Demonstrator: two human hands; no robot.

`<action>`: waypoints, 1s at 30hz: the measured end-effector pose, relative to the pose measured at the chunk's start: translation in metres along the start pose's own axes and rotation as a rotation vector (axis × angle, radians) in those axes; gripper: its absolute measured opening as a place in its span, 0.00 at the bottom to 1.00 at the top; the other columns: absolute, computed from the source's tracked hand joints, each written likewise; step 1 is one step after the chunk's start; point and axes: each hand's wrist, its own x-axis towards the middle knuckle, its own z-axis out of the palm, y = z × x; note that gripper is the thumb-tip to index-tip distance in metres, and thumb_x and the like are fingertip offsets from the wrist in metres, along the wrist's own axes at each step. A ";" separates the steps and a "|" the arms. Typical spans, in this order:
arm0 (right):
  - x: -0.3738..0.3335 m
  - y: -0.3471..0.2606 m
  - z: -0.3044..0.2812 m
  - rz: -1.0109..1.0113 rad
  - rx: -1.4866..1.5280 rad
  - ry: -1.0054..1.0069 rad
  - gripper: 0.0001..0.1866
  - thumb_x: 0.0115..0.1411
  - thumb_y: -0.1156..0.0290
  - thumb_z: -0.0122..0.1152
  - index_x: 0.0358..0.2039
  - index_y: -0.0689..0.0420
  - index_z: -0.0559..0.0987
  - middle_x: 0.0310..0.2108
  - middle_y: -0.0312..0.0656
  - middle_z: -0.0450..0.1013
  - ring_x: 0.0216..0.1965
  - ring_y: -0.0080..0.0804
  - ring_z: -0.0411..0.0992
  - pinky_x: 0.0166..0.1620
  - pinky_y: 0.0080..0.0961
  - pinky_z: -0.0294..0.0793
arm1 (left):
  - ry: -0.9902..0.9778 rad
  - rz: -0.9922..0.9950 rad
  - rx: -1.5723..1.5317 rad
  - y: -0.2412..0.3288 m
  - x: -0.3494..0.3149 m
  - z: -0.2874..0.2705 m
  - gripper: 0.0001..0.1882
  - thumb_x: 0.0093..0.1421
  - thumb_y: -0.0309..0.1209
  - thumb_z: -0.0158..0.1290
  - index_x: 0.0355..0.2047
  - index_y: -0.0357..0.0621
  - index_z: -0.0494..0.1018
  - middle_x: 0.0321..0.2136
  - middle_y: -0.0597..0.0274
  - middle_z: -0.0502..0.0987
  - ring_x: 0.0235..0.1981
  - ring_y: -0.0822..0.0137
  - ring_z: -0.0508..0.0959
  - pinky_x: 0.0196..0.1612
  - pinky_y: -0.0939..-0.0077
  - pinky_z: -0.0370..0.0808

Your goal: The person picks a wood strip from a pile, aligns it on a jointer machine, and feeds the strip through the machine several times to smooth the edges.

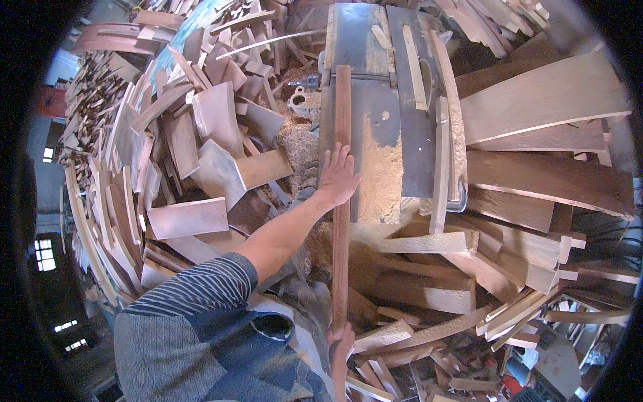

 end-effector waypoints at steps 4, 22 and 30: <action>0.026 -0.012 0.011 0.165 0.101 -0.066 0.32 0.54 0.63 0.73 0.56 0.59 0.71 0.35 0.55 0.75 0.39 0.58 0.76 0.37 0.49 0.75 | -0.001 -0.013 0.012 -0.017 0.033 -0.008 0.37 0.70 0.49 0.47 0.68 0.30 0.59 0.74 0.47 0.50 0.78 0.47 0.40 0.77 0.45 0.36; 0.162 -0.123 0.021 -0.269 -0.116 0.050 0.39 0.51 0.66 0.74 0.62 0.67 0.70 0.57 0.61 0.71 0.56 0.62 0.72 0.59 0.51 0.73 | 0.183 0.103 0.140 -0.098 0.227 -0.025 0.34 0.71 0.48 0.46 0.64 0.28 0.62 0.71 0.39 0.55 0.76 0.40 0.48 0.76 0.46 0.46; 0.233 -0.180 0.017 -0.560 -0.192 0.154 0.35 0.55 0.63 0.71 0.61 0.64 0.74 0.66 0.55 0.67 0.67 0.58 0.64 0.69 0.56 0.61 | 0.211 0.135 0.159 -0.118 0.280 -0.021 0.35 0.70 0.50 0.46 0.65 0.32 0.62 0.72 0.44 0.55 0.76 0.43 0.47 0.75 0.44 0.46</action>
